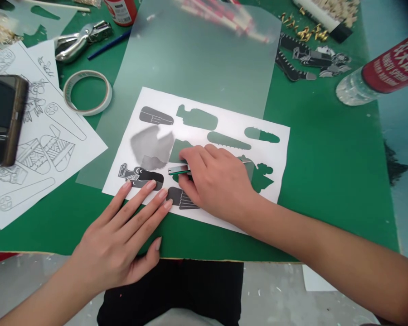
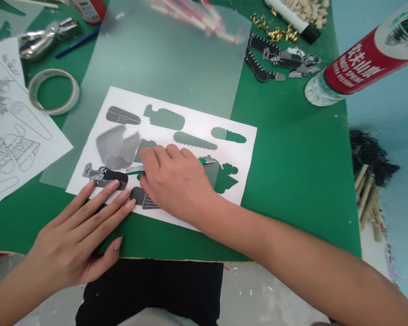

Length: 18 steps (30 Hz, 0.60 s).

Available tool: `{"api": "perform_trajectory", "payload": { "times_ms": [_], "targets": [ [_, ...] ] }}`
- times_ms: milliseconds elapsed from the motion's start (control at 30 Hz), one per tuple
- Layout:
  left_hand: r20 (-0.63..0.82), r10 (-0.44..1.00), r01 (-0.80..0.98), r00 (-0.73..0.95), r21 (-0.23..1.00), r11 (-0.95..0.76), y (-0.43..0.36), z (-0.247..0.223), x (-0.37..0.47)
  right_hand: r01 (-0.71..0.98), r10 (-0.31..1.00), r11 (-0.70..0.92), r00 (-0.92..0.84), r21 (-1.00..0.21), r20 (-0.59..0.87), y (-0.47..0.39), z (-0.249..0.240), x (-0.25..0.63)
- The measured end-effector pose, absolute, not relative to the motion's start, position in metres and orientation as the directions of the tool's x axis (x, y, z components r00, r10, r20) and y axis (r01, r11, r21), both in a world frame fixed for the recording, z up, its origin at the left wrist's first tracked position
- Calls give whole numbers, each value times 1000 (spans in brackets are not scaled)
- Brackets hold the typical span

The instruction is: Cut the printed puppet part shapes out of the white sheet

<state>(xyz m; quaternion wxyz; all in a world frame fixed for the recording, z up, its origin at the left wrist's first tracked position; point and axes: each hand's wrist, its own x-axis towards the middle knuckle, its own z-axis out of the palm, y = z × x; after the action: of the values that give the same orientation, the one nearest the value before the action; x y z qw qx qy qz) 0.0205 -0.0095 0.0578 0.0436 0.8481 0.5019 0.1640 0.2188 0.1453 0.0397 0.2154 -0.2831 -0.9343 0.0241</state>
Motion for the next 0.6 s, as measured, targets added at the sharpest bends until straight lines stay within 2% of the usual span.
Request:
{"api": "perform_trajectory", "payload": {
  "times_ms": [600],
  "targets": [
    [249,836,810,490,225,-542,-11,57,19,517,542,838,-756,-173,366,145,40,219]
  ]
}}
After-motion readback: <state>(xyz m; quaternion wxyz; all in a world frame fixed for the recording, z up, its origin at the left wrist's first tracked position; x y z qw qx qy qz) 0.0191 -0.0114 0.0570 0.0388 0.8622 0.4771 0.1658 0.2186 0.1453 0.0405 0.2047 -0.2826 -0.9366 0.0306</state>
